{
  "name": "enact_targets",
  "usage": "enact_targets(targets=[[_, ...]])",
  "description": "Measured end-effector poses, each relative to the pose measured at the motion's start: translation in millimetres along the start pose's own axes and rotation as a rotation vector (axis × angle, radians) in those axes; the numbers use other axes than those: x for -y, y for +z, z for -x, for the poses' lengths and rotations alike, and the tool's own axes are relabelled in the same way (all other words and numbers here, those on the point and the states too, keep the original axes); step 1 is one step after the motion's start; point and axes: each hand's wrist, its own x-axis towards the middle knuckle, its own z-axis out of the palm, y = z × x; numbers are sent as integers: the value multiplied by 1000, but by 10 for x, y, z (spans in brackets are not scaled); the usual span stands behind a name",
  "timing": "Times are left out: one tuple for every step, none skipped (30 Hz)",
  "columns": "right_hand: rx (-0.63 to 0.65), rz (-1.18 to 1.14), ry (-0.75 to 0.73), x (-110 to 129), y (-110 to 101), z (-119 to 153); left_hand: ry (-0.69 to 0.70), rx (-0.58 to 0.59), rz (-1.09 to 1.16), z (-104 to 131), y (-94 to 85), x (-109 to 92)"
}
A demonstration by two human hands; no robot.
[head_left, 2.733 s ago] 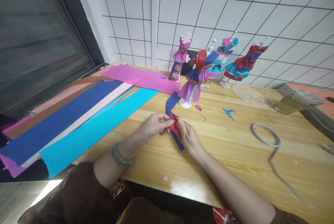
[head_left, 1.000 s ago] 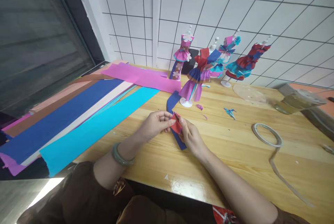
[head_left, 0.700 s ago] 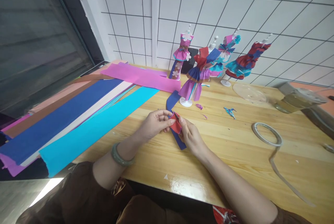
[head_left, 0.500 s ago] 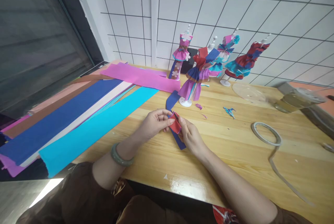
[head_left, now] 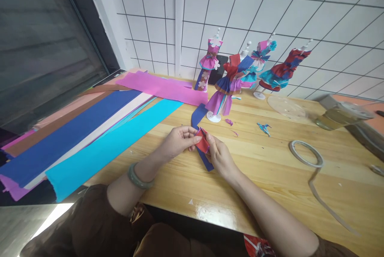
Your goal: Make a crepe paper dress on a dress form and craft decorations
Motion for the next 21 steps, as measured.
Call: enact_targets(targets=[[-8,5,-8,0,0,-3,0,3,-7,-1,1,-1],[-13,10,-15,0,-1,-5,-1,4,-12,-1,2,-1],[-14,12,-20,0,-1,-8,-4,3,-15,-2,3,0],[-8,12,-23,1,-2,-9,-9,4,-18,-2,3,1],[1,9,-25,3,-2,-9,-15,7,-19,-2,2,2],[10,4,-26,6,-3,-9,-20,11,-18,-3,1,3],[18,-1,-27,11,-5,-7,-25,17,-15,-3,-1,5],[29,-7,-26,16,-7,-4,-30,22,-12,-3,-2,6],[40,-13,-23,22,-10,-1,-34,25,-8,-4,-4,7],[52,-20,-19,27,-12,2,-38,26,-4,-4,-5,7],[62,-29,-16,31,-15,5,-41,24,-2,-5,-6,7],[69,-37,-14,32,-17,7,-43,22,-1,-6,-7,5],[73,-44,-15,32,-18,9,-44,20,0,-6,-7,3],[70,-48,-18,29,-18,10,-45,18,1,-5,-7,1],[62,-51,-20,24,-17,10,-45,17,2,-5,-7,-2],[56,-51,-20,18,-15,10,-46,17,4,-4,-7,-4],[50,-52,-18,12,-12,9,-47,17,6,-3,-7,-6],[47,-52,-13,7,-9,9,-48,17,10,-3,-7,-6],[43,-53,-8,4,-6,9,-49,17,15,-2,-7,-6],[41,-56,-4,2,-4,9,-49,19,22,-2,-7,-5],[42,-59,-1,2,-3,9,-47,21,29,-1,-8,-5]])
